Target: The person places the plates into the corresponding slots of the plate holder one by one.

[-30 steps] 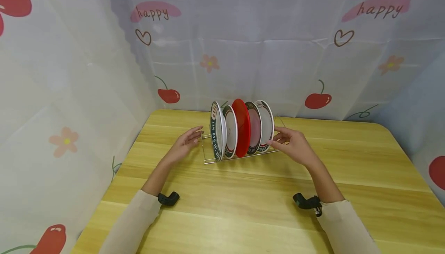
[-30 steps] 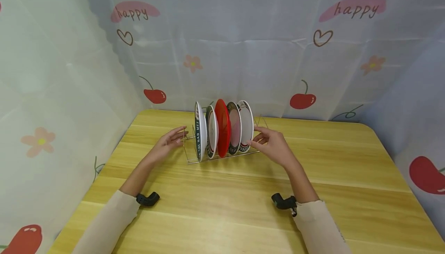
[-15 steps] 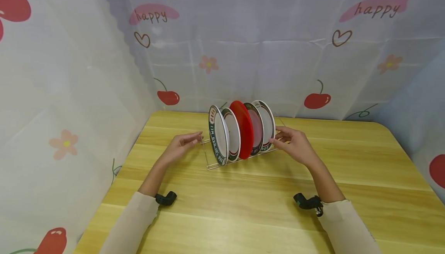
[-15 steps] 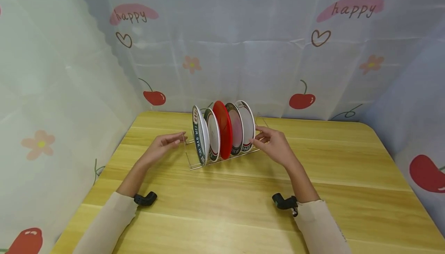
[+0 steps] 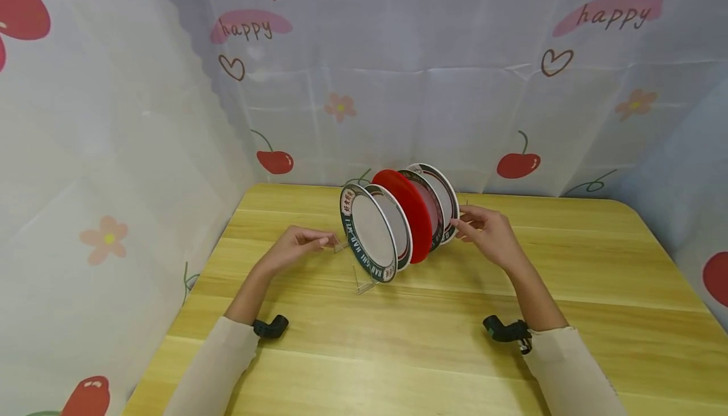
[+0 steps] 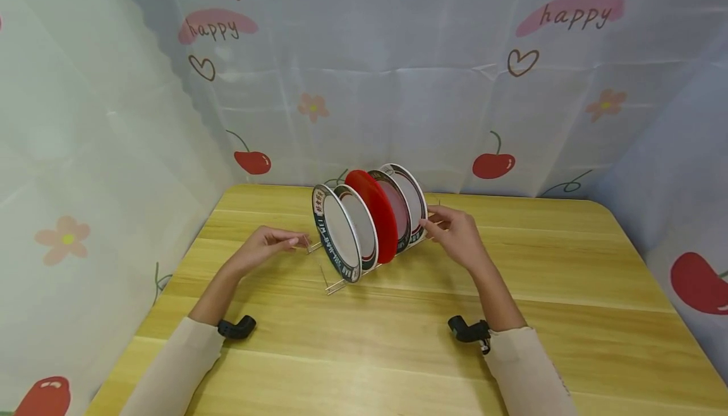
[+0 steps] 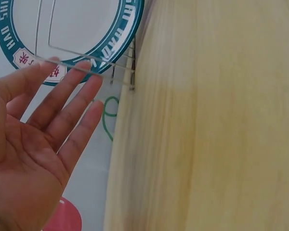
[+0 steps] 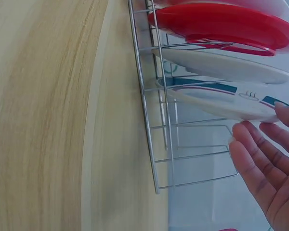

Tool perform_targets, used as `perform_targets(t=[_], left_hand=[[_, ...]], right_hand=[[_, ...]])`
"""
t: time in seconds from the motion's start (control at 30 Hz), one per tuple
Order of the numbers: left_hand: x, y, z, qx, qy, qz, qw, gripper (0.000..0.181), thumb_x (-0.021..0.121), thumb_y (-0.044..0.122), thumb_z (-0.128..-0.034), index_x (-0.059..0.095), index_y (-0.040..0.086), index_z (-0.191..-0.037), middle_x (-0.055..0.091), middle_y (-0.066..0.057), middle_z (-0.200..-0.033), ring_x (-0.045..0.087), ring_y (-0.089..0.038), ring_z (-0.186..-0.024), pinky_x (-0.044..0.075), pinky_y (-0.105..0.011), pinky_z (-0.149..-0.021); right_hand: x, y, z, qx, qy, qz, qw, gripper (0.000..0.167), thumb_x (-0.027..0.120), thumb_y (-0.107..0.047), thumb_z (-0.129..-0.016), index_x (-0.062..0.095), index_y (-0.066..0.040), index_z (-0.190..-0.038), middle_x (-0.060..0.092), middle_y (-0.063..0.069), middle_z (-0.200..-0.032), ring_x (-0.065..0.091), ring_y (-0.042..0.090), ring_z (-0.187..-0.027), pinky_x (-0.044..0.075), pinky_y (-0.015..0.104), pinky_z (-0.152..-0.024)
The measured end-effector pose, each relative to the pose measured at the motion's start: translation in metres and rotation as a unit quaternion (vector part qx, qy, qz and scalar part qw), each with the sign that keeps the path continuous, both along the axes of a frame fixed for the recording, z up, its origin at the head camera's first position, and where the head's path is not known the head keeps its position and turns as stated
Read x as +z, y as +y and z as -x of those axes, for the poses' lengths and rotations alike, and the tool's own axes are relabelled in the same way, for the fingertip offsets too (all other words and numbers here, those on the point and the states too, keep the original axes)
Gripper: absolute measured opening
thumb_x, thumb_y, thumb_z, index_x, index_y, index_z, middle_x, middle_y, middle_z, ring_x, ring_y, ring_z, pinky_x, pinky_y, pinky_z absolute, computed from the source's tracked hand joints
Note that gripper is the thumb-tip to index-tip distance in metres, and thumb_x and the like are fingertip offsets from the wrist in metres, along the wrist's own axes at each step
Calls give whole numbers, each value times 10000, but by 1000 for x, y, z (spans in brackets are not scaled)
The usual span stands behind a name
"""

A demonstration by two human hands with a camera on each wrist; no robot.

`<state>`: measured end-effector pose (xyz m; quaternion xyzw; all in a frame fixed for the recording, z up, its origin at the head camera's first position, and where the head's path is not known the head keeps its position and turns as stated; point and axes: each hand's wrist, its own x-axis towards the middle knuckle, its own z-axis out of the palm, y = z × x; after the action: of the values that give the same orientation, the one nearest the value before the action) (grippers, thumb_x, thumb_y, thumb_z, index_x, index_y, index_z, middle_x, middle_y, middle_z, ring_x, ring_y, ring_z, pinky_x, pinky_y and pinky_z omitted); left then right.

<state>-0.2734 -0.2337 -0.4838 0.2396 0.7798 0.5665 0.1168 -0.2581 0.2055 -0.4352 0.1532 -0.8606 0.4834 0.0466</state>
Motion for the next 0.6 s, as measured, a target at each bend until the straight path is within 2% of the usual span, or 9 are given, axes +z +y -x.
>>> perform_targets(t=[0.2,0.3,0.5,0.6], left_hand=[[5,5,-5,-712,-140,15,9974,258,642,126,-1013,727,15,-1231,740,-103,-1173,699,-234,-1108,566,-364,-947],[6,10,-8,-980,-141,-10,9951,240,659,121,-1001,745,40,-1210,747,-96,-1154,700,-272,-1101,570,-363,-939],[4,21,-14,-1383,-215,18,9902,214,667,94,-990,772,88,-1177,756,-107,-1121,709,-299,-1075,569,-355,-939],[6,26,-14,-1478,-194,89,9888,215,677,118,-987,775,104,-1178,755,-106,-1125,711,-279,-1075,568,-364,-943]], right_hand=[[-4,4,2,-192,-211,492,9984,345,654,-174,-1013,657,54,-1271,710,264,-1041,741,337,-795,625,363,-693],[-6,5,4,-329,-364,644,9967,345,649,-204,-1018,671,52,-1248,705,275,-1087,742,320,-801,621,360,-701],[-9,8,5,-509,-598,741,9942,375,628,-259,-1029,676,47,-1240,685,270,-1167,740,320,-854,619,365,-721],[-8,9,5,-632,-624,765,9931,393,621,-276,-1032,672,46,-1253,682,269,-1180,739,297,-859,619,367,-725]])
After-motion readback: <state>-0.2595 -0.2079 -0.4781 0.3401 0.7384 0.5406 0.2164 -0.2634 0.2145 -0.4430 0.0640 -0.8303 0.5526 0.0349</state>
